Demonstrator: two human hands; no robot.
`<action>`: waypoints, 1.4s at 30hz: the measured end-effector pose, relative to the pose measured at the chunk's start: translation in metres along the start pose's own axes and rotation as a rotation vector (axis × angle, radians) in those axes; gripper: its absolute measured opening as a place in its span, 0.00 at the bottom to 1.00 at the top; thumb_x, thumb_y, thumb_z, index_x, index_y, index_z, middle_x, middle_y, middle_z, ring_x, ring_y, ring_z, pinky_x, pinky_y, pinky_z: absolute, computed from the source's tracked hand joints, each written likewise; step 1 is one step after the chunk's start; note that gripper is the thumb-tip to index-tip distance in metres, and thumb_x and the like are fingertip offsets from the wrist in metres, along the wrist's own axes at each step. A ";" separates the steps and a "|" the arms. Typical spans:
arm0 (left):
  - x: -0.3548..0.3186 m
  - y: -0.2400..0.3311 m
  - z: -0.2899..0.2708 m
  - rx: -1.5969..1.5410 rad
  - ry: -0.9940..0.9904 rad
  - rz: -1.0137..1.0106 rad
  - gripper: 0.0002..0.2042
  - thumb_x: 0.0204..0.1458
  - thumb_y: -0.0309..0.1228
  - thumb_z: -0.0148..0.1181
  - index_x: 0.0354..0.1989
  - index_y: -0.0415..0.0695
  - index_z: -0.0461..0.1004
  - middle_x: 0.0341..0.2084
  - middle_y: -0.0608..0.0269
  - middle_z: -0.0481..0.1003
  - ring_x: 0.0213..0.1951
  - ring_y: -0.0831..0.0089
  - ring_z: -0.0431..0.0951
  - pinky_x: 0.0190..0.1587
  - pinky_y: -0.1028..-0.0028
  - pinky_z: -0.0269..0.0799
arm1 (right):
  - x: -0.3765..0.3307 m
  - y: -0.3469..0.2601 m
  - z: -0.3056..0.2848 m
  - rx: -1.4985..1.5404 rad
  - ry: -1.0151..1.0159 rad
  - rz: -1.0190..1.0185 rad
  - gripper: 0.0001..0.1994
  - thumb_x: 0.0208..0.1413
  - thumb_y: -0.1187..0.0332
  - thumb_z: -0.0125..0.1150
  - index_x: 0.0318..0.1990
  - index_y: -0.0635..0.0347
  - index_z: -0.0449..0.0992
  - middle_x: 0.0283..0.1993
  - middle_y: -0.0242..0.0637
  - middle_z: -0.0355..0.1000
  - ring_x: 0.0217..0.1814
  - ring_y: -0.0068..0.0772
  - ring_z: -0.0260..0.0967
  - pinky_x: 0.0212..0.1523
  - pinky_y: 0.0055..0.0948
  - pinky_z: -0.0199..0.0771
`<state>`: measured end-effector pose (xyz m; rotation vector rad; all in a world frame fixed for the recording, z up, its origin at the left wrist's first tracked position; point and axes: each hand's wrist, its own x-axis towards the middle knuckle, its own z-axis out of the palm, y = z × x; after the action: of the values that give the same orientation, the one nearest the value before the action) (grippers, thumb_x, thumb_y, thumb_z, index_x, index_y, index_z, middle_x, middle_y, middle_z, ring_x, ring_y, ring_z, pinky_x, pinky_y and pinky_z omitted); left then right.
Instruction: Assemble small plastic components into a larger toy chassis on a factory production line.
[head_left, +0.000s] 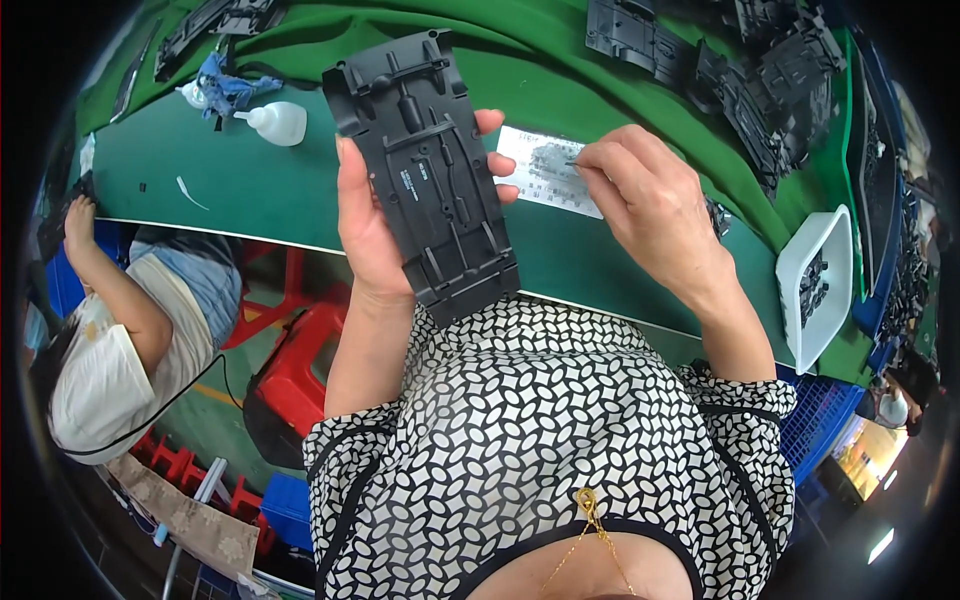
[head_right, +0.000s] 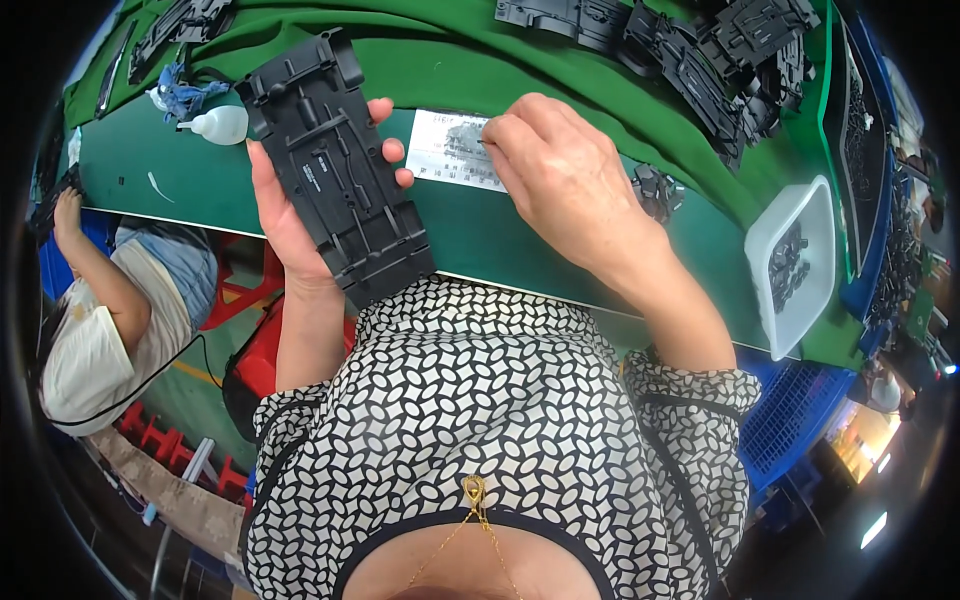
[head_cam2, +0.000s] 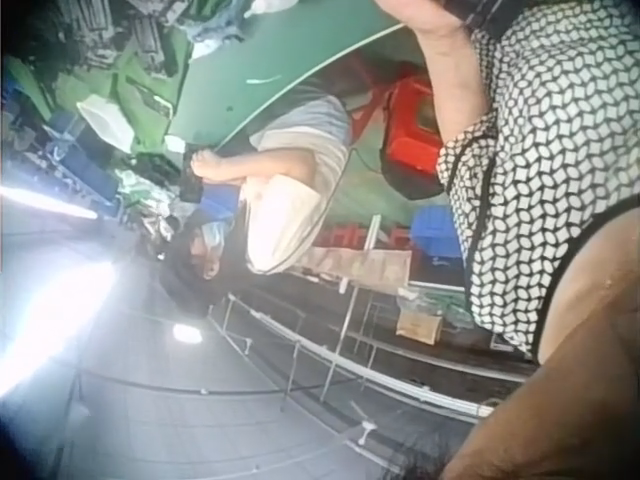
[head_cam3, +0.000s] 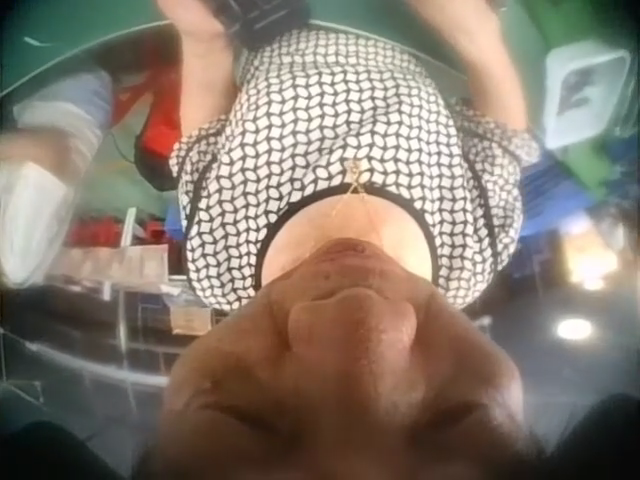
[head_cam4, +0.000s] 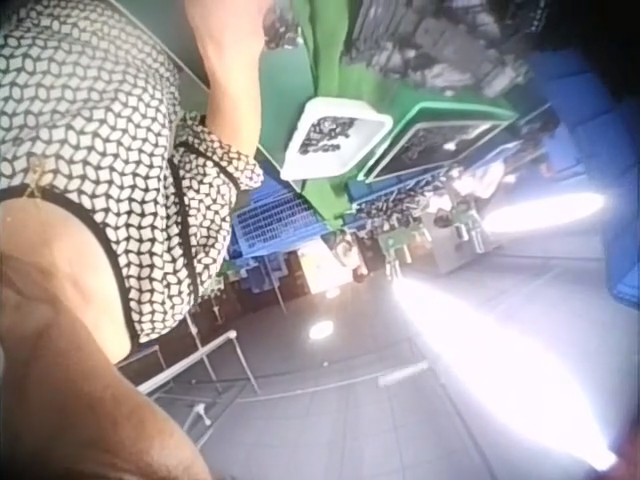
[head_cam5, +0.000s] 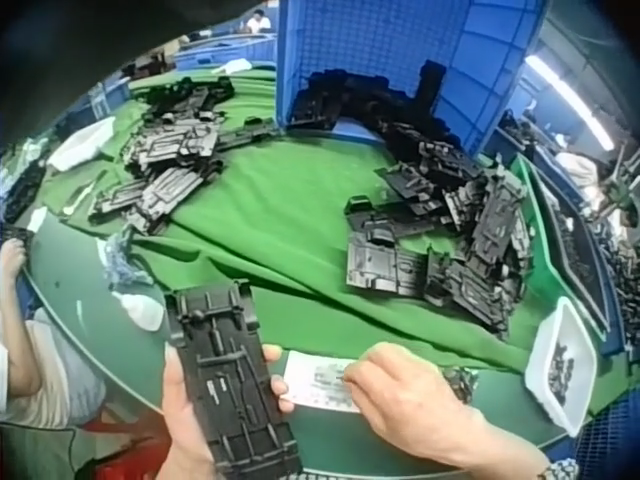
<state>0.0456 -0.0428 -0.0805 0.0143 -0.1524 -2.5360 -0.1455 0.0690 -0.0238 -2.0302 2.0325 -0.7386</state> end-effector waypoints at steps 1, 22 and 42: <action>0.000 -0.001 -0.001 -0.003 0.000 0.001 0.41 0.58 0.63 0.34 0.65 0.34 0.51 0.58 0.36 0.60 0.51 0.47 0.72 0.50 0.51 0.74 | 0.000 0.001 0.002 -0.030 -0.023 -0.011 0.04 0.49 0.76 0.59 0.34 0.64 0.73 0.31 0.40 0.67 0.35 0.42 0.69 0.35 0.37 0.72; 0.002 -0.001 -0.001 0.024 0.012 -0.005 0.41 0.58 0.63 0.35 0.64 0.33 0.51 0.57 0.36 0.61 0.50 0.48 0.73 0.49 0.53 0.75 | 0.002 0.005 0.000 0.082 0.058 0.080 0.04 0.46 0.74 0.64 0.31 0.62 0.76 0.29 0.37 0.68 0.33 0.37 0.68 0.32 0.33 0.69; -0.001 0.000 0.000 0.053 0.063 -0.002 0.42 0.57 0.63 0.34 0.64 0.33 0.51 0.58 0.36 0.60 0.51 0.48 0.72 0.50 0.52 0.74 | -0.014 0.017 0.022 0.048 0.186 0.139 0.05 0.42 0.71 0.69 0.30 0.52 0.81 0.28 0.26 0.65 0.36 0.28 0.62 0.40 0.30 0.54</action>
<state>0.0471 -0.0422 -0.0803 0.1155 -0.1938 -2.5292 -0.1496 0.0767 -0.0540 -1.8330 2.2056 -0.9694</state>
